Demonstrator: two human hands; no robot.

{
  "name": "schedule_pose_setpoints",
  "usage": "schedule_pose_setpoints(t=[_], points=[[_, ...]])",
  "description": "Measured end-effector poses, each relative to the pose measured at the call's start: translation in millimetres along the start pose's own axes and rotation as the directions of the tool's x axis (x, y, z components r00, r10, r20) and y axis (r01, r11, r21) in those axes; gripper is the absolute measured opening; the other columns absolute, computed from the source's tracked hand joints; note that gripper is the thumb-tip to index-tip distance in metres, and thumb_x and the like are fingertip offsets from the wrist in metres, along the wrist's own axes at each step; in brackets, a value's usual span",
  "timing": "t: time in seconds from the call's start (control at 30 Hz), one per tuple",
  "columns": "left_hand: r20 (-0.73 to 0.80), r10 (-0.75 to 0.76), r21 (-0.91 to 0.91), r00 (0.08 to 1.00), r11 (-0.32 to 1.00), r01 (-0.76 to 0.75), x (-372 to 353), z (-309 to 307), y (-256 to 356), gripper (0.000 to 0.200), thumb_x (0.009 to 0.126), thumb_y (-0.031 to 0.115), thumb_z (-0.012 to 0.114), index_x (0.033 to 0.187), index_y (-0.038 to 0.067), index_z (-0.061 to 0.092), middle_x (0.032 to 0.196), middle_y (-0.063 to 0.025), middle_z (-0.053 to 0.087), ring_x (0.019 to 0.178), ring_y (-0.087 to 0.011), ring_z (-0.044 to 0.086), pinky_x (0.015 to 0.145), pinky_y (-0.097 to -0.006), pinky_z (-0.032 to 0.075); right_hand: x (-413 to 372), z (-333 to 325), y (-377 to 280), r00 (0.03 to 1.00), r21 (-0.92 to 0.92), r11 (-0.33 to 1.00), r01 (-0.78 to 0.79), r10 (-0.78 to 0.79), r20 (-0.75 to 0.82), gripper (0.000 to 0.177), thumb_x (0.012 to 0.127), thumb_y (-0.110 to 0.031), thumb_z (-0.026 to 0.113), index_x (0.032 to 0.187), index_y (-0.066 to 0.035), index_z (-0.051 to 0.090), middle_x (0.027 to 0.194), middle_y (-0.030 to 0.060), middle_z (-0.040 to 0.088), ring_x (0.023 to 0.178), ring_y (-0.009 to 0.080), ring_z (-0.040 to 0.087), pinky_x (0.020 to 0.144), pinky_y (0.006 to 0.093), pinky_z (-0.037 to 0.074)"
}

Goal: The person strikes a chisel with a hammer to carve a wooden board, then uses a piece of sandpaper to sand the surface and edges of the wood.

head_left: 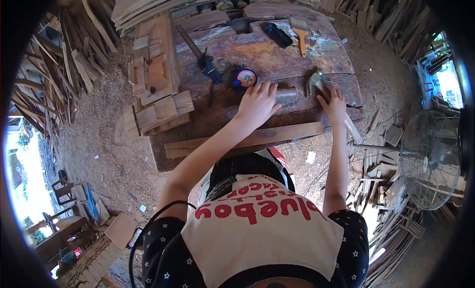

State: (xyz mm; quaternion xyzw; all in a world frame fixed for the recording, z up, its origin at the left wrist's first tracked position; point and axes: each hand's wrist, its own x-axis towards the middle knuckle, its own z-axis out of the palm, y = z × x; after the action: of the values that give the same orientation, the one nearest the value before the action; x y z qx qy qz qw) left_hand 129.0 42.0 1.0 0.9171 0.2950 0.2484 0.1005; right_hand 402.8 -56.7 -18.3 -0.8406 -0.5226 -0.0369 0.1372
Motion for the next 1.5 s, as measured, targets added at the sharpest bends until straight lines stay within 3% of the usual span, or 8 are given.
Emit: schedule_pose_setpoints(t=[0.23, 0.47, 0.57, 0.67, 0.73, 1.13, 1.23, 1.5], points=[[0.23, -0.032, 0.086, 0.973, 0.996, 0.013, 35.6, 50.1, 4.1, 0.044, 0.071, 0.038, 0.073, 0.095, 0.003, 0.06, 0.096, -0.0091, 0.057, 0.098, -0.0237, 0.057, 0.078, -0.0341, 0.051, 19.3, 11.3, 4.5, 0.996, 0.0, 1.0, 0.014, -0.014, 0.091, 0.051, 0.08, -0.039, 0.067, 0.122, -0.012, 0.053, 0.109, 0.0155, 0.059, 0.1, 0.037, 0.057, 0.084, 0.0476, 0.046], [0.06, 0.07, -0.168, 0.996, 0.984, -0.059, 40.0, -18.3, 27.5, 0.042, 0.086, 0.038, 0.062, 0.111, 0.006, 0.052, 0.088, -0.0138, 0.063, 0.073, -0.0287, 0.066, 0.06, -0.0355, 0.055, 26.9, 3.2, -3.0, 0.973, -0.167, 0.985, -0.035, 0.071, 0.217, 0.045, 0.092, -0.045, 0.05, 0.119, -0.01, 0.05, 0.094, 0.0194, 0.065, 0.083, 0.0404, 0.064, 0.071, 0.0493, 0.052], [0.036, 0.166, -0.273, 0.986, 0.95, -0.15, 22.2, -51.1, 54.0, 0.041, 0.087, 0.038, 0.061, 0.112, 0.007, 0.051, 0.088, -0.0137, 0.061, 0.069, -0.0279, 0.066, 0.057, -0.036, 0.056, 21.0, 1.9, 13.7, 0.999, -0.154, 0.987, -0.036, 0.033, -0.022, 0.049, 0.096, -0.051, 0.038, 0.117, -0.008, 0.051, 0.061, 0.0131, 0.06, 0.056, 0.0359, 0.062, 0.053, 0.0455, 0.05], [0.123, 0.191, -0.338, 0.974, 0.931, -0.14, -10.0, -44.0, 80.4, 0.041, 0.085, 0.037, 0.063, 0.109, 0.006, 0.051, 0.086, -0.013, 0.06, 0.068, -0.0259, 0.065, 0.056, -0.0341, 0.056, -10.8, -64.0, -11.6, 0.964, 0.389, 0.886, -0.252, 0.263, 0.025, 0.051, 0.097, -0.05, 0.036, 0.114, -0.005, 0.052, 0.062, 0.007, 0.056, 0.05, 0.0195, 0.057, 0.047, 0.0333, 0.047], [0.059, 0.266, -0.351, 0.962, 0.908, -0.23, -22.0, -34.6, 94.8, 0.043, 0.081, 0.037, 0.067, 0.105, 0.006, 0.05, 0.08, -0.01, 0.059, 0.068, -0.0232, 0.064, 0.053, -0.0339, 0.055, -48.8, -97.0, -30.9, 0.903, 0.768, 0.526, -0.365, 0.402, 0.154, 0.049, 0.098, -0.049, 0.036, 0.111, -0.004, 0.052, 0.064, 0.001, 0.049, 0.05, 0.0086, 0.048, 0.045, 0.0245, 0.041], [0.202, 0.085, -0.177, 0.976, 0.983, -0.049, -35.7, 9.6, 115.8, 0.052, 0.071, 0.042, 0.075, 0.102, 0.007, 0.053, 0.079, -0.0086, 0.064, 0.059, -0.0205, 0.065, 0.048, -0.0308, 0.052, -200.6, -161.1, -41.0, 0.769, 0.949, 0.257, -0.181, 0.639, -0.027, 0.048, 0.096, -0.054, 0.039, 0.107, -0.008, 0.05, 0.063, 0.0014, 0.05, 0.046, 0.0093, 0.048, 0.038, 0.0221, 0.042], [0.093, 0.04, -0.204, 0.995, 0.979, -0.021, -33.9, 10.1, 116.7, 0.05, 0.068, 0.039, 0.077, 0.1, 0.007, 0.054, 0.077, -0.0085, 0.065, 0.06, -0.0211, 0.065, 0.049, -0.0316, 0.052, -198.1, -174.2, -44.1, 0.752, 0.989, 0.148, -0.019, 0.654, -0.083, 0.047, 0.096, -0.053, 0.04, 0.107, -0.008, 0.049, 0.063, 0.0007, 0.046, 0.045, 0.0096, 0.044, 0.04, 0.0235, 0.039], [-0.207, 0.057, -0.16, 0.977, 0.983, -0.092, -33.9, -29.6, 122.5, 0.056, 0.068, 0.028, 0.078, 0.109, 0.0, 0.053, 0.097, -0.0135, 0.05, 0.087, -0.0262, 0.06, 0.072, -0.0317, 0.054, -194.0, -153.1, -49.4, 0.823, 0.968, 0.168, -0.186, 0.565, 0.06, 0.046, 0.097, -0.049, 0.039, 0.115, -0.007, 0.046, 0.064, 0.0029, 0.043, 0.047, 0.0123, 0.042, 0.044, 0.0271, 0.038]])
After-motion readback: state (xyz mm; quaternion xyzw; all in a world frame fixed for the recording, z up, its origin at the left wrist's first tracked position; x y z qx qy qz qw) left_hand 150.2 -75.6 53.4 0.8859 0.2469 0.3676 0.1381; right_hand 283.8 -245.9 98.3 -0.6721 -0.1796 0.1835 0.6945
